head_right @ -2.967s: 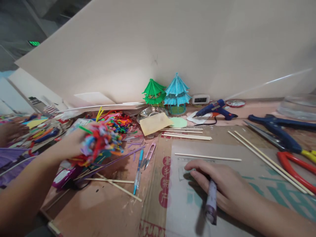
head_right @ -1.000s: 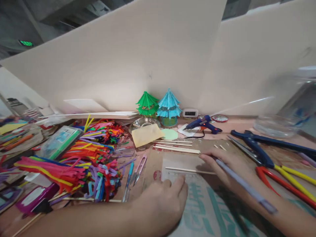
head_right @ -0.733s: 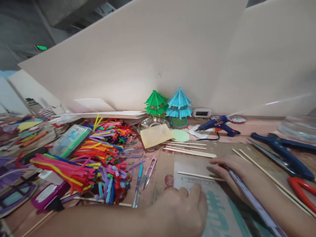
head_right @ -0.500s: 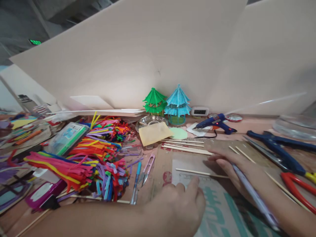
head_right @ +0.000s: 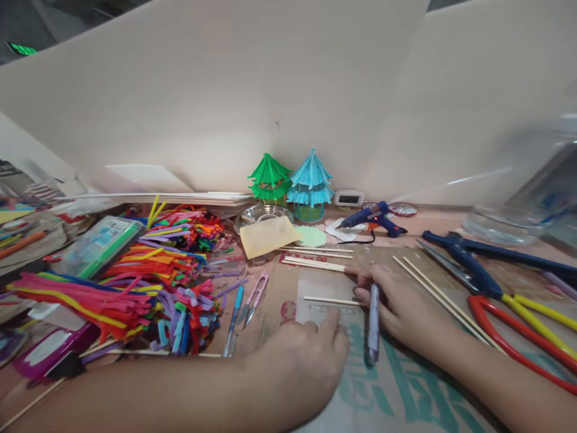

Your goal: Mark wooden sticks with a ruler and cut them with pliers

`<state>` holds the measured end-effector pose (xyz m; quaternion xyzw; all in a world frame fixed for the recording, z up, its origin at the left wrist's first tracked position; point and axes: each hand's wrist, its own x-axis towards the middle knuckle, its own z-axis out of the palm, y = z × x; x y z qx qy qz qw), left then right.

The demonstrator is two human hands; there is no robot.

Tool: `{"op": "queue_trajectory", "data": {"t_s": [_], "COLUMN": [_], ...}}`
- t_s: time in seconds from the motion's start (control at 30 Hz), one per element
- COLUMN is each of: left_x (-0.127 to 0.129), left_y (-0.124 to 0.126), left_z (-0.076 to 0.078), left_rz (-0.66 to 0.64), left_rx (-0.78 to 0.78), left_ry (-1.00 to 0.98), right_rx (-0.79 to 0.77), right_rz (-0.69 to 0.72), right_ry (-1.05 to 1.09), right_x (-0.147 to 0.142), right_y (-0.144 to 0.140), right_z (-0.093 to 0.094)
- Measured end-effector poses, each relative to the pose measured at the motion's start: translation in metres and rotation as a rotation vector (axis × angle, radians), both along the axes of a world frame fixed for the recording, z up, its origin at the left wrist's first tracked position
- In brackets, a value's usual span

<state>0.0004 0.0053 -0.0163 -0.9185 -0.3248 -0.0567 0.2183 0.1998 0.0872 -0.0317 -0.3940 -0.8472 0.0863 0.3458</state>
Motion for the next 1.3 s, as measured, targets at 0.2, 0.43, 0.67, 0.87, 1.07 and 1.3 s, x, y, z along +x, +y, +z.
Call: {"op": "queue_trajectory", "data": {"t_s": [0.2,0.43,0.67,0.87,1.07,1.3], "left_x": [0.001,0.008,0.011,0.011,0.012,0.014], "left_y": [0.001,0.006,0.006,0.008,0.007,0.01], "left_z": [-0.002,0.004,0.006,0.002,0.0,0.01], "left_rz": [-0.017,0.08,0.082,0.083,0.078,0.156], "left_rx": [0.003,-0.102,-0.096,-0.097,-0.123,-0.296], "left_ry": [0.025,0.116,0.156,0.155,0.169,0.18], "right_rx": [-0.075,-0.19,-0.193,-0.129,-0.014,-0.055], "right_rz": [-0.017,-0.265,-0.228,0.037,0.096,0.088], "right_ry": [0.097,0.317,0.281,-0.054,-0.179,-0.243], "right_x": [0.001,0.01,0.013,0.015,0.016,0.02], "right_y": [-0.001,-0.001,0.003,0.008,0.008,0.005], "right_z": [-0.003,0.001,0.005,0.0,-0.005,-0.001]}}
